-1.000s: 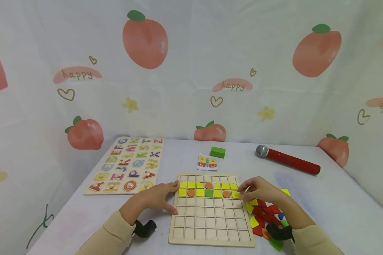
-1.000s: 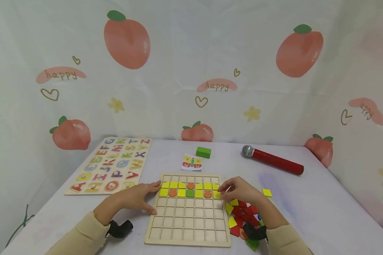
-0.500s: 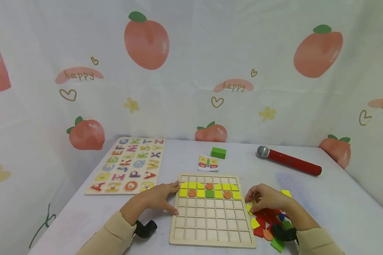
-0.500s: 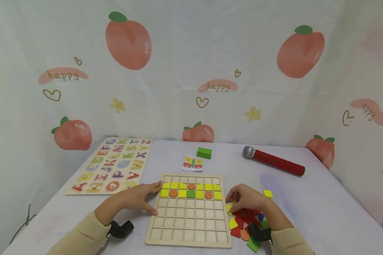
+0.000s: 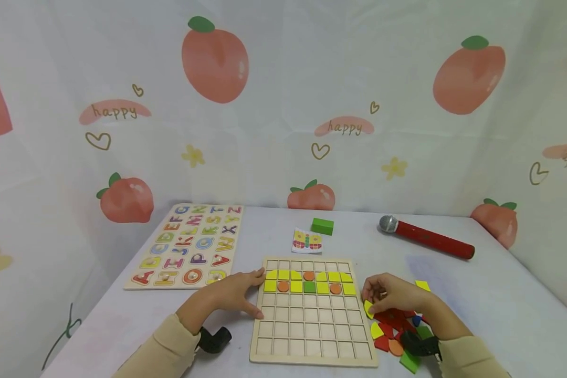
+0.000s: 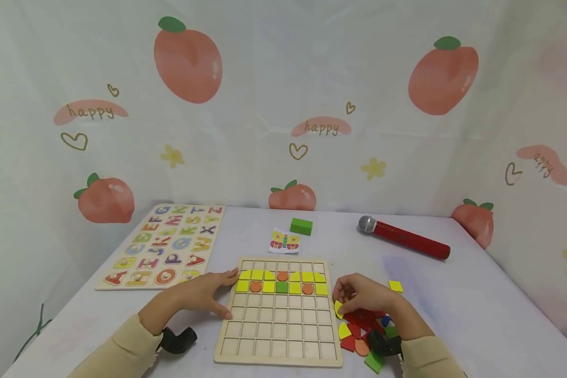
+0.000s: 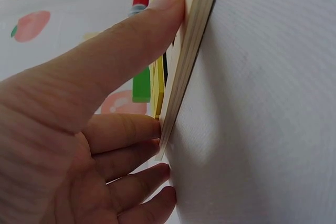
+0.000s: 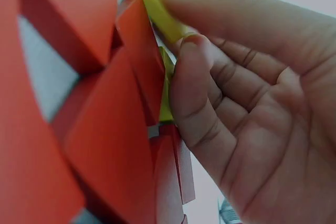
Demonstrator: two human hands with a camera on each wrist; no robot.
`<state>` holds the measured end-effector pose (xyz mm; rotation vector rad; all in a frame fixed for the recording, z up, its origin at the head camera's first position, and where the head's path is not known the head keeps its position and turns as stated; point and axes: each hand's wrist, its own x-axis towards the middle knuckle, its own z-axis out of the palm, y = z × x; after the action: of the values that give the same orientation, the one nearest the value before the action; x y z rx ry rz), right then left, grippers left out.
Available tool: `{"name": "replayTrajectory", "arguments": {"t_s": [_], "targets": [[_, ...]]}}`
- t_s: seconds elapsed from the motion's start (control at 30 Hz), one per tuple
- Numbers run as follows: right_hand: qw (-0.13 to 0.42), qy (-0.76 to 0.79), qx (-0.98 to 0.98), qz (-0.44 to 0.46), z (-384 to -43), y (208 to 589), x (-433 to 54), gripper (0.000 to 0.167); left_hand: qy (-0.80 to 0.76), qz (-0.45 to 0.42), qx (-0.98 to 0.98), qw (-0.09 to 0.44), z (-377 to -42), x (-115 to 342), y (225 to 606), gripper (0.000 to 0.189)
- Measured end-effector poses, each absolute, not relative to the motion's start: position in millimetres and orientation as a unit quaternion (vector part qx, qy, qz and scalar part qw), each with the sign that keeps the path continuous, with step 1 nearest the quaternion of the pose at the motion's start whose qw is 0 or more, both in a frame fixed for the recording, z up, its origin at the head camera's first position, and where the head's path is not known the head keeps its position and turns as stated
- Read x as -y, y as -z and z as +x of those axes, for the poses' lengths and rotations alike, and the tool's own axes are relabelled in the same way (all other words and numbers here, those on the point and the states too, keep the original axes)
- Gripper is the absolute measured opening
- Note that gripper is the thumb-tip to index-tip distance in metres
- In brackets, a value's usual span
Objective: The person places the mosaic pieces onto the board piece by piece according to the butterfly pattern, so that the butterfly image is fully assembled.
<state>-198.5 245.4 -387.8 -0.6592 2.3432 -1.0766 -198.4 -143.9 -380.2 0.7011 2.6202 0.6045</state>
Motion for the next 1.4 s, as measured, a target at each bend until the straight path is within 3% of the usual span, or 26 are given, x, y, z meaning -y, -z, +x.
{"name": "replayTrajectory", "arguments": {"t_s": [0.43,0.83,1.1,1.4], "targets": [[0.262,0.466,-0.817,-0.216,-199.1,381.0,-243.3,0.023,-0.21,0.242,-0.93,0.182,-198.0,143.8,379.6,0.092],[0.237,0.454,-0.836,-0.198,-204.0,375.3,-233.7,0.031,-0.2,0.239,-0.933,0.181,-197.2,142.1,380.0,0.09],[0.238,0.441,-0.841,-0.204,-206.6,380.0,-223.9,0.024,-0.202,0.234,-0.933,0.183,-197.7,142.5,378.8,0.091],[0.251,0.462,-0.839,-0.143,-204.1,382.0,-213.7,0.022,-0.203,0.239,-0.932,0.184,-199.2,142.8,381.3,0.091]]}}
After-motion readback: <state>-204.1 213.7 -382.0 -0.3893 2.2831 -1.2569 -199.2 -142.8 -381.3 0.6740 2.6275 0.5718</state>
